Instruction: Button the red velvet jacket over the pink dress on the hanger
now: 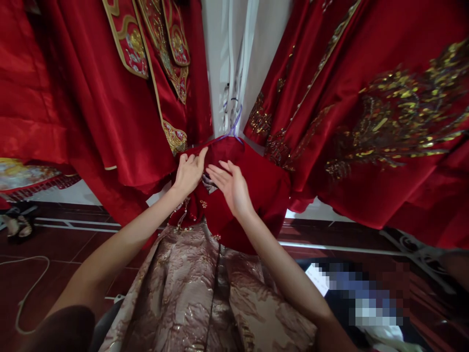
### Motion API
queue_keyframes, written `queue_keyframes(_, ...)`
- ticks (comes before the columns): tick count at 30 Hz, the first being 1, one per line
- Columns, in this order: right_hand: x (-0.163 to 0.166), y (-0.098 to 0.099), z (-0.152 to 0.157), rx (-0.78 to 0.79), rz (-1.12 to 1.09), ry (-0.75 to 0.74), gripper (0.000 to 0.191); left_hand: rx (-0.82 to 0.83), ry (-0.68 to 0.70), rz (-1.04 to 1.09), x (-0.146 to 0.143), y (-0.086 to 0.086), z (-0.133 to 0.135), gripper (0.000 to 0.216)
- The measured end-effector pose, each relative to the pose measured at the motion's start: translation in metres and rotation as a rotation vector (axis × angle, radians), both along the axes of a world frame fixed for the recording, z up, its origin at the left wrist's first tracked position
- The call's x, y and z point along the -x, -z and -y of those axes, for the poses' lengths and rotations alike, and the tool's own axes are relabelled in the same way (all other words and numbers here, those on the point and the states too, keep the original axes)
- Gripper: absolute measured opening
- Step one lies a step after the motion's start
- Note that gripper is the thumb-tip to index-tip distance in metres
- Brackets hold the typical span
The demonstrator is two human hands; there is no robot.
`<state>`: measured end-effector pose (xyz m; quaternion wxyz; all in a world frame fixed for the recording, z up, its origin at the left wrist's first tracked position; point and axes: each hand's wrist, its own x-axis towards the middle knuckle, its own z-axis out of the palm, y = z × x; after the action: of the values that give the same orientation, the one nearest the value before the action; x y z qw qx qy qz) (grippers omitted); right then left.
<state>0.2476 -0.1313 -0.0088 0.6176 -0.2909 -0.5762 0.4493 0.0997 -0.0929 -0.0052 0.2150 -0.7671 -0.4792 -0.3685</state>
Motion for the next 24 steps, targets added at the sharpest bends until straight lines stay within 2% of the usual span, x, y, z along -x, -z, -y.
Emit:
queue_keyframes(2,0.017,0.003,-0.009,0.126,0.100,0.101,0.062,-0.042,-0.089,0.013,0.002,-0.001,0.001,0.053)
queue_keyframes(4,0.024,0.014,-0.013,0.186,0.252,0.290,0.086,-0.046,-0.170,0.016,0.005,-0.002,0.001,0.058)
queue_keyframes(7,0.015,0.036,-0.010,0.077,0.489,0.555,0.105,0.041,-0.240,0.058,0.010,0.002,-0.003,0.078)
queue_keyframes(10,-0.014,0.051,-0.010,-0.102,0.663,0.747,0.097,0.104,-0.201,0.117,0.022,0.011,-0.014,0.094)
queue_keyframes(13,-0.055,0.053,-0.020,-0.200,0.786,0.831,0.083,0.118,-0.113,0.189,0.039,0.016,-0.030,0.080)
queue_keyframes(16,-0.098,0.042,-0.035,-0.226,0.889,0.848,0.067,0.095,-0.095,0.333,0.057,0.009,-0.044,0.062)
queue_keyframes(19,-0.133,0.026,-0.046,-0.209,0.994,0.894,0.053,0.031,-0.111,0.508,0.068,-0.002,-0.052,0.055)
queue_keyframes(24,-0.159,0.000,-0.057,-0.271,1.260,1.019,0.042,0.247,-0.219,0.592,0.077,-0.007,-0.057,0.036)
